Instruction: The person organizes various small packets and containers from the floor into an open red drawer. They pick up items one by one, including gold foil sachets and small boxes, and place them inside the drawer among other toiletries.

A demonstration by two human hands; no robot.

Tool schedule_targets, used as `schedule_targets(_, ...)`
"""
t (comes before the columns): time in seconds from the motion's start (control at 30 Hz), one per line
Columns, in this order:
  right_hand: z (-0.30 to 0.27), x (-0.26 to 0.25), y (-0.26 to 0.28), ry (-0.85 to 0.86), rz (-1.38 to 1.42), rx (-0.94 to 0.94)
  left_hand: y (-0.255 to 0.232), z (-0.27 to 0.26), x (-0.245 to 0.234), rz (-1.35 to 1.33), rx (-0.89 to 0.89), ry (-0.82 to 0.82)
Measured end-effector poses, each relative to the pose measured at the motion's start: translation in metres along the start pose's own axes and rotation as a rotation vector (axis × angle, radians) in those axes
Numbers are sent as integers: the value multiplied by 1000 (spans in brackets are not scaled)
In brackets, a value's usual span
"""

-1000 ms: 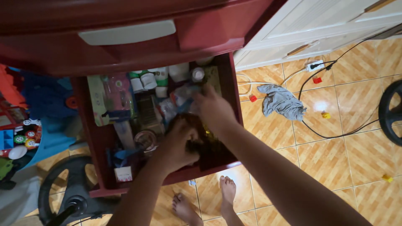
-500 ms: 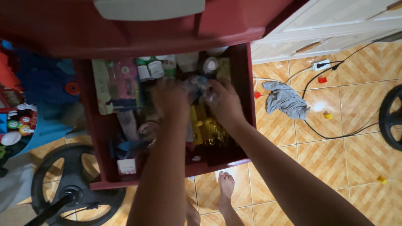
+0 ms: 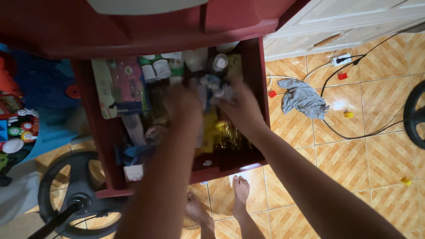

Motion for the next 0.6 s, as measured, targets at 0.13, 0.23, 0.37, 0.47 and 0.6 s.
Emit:
schedule_targets(0.13, -56, -3, 5, -118, -380, -123, 3, -24, 10, -199, -73, -44)
schedule_targets(0.23, -79, 33, 18, 216, -440, -289, -15, -21, 5, 527, 144, -42)
schedule_targets(0.37, -78, 70, 46, 436, -621, -652, -16, -21, 13, 573, 116, 34)
schedule_targets(0.47, -45, 99, 32, 746, -735, -374, -14, -16, 23, 502, 7, 33)
schedule_targets(0.6, -34, 129, 12, 1020, -921, -140, -11, 9, 41, 461, -19, -26)
Point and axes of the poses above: each hand's wrist, its own z-axis towards the middle knuckle, its own x-axis out of the palm, y = z × x, the point moved 6 cm from there along z, towards the middle knuckle, and after that the axes turned 8 degrees about y, right-handed, at the moved point
